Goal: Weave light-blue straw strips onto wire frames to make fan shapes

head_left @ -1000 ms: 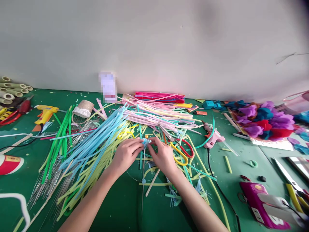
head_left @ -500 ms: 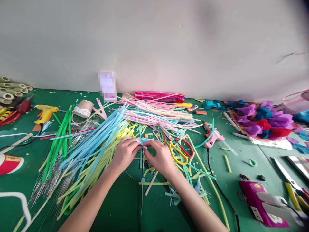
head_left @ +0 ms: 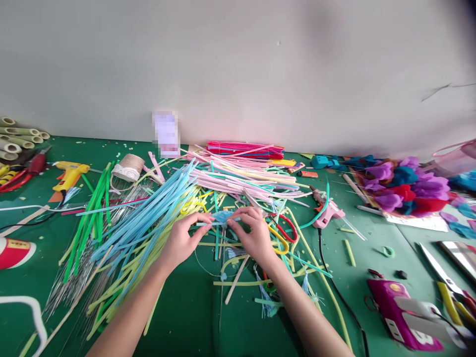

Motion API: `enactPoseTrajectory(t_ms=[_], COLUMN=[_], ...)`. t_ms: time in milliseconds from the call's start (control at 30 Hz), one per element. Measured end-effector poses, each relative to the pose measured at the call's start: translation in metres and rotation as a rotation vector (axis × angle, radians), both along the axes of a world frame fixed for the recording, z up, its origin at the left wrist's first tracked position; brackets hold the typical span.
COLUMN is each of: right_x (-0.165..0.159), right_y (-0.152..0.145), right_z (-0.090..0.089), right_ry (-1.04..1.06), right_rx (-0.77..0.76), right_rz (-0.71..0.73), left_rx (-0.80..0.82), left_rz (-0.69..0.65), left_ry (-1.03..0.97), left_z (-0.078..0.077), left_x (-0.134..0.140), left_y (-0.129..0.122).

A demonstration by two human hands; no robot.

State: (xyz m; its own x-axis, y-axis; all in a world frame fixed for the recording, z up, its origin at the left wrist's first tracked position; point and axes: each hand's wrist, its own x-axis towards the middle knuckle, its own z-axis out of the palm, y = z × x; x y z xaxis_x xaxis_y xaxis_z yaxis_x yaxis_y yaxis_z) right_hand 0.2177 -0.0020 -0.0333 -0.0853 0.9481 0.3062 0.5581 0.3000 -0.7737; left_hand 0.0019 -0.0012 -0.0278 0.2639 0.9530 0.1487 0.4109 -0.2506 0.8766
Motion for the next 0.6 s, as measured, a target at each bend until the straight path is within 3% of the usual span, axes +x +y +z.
enactPoseTrajectory(t_ms=[100, 333, 600], right_x=[0.01, 0.023, 0.022], right_y=[0.0, -0.006, -0.011], right_z=[0.0, -0.005, -0.006], right_ry=[0.049, 0.222, 0.334], right_rx=[-0.06, -0.108, -0.061], right_rz=[-0.082, -0.094, -0.13], left_rx=[0.046, 0.157, 0.18], left_rz=[0.026, 0.048, 0.046], left_ry=[0.081, 0.26, 0.231], left_z=[0.0, 0.007, 0.01], left_x=[-0.009, -0.018, -0.015], left_y=[-0.006, -0.014, -0.011])
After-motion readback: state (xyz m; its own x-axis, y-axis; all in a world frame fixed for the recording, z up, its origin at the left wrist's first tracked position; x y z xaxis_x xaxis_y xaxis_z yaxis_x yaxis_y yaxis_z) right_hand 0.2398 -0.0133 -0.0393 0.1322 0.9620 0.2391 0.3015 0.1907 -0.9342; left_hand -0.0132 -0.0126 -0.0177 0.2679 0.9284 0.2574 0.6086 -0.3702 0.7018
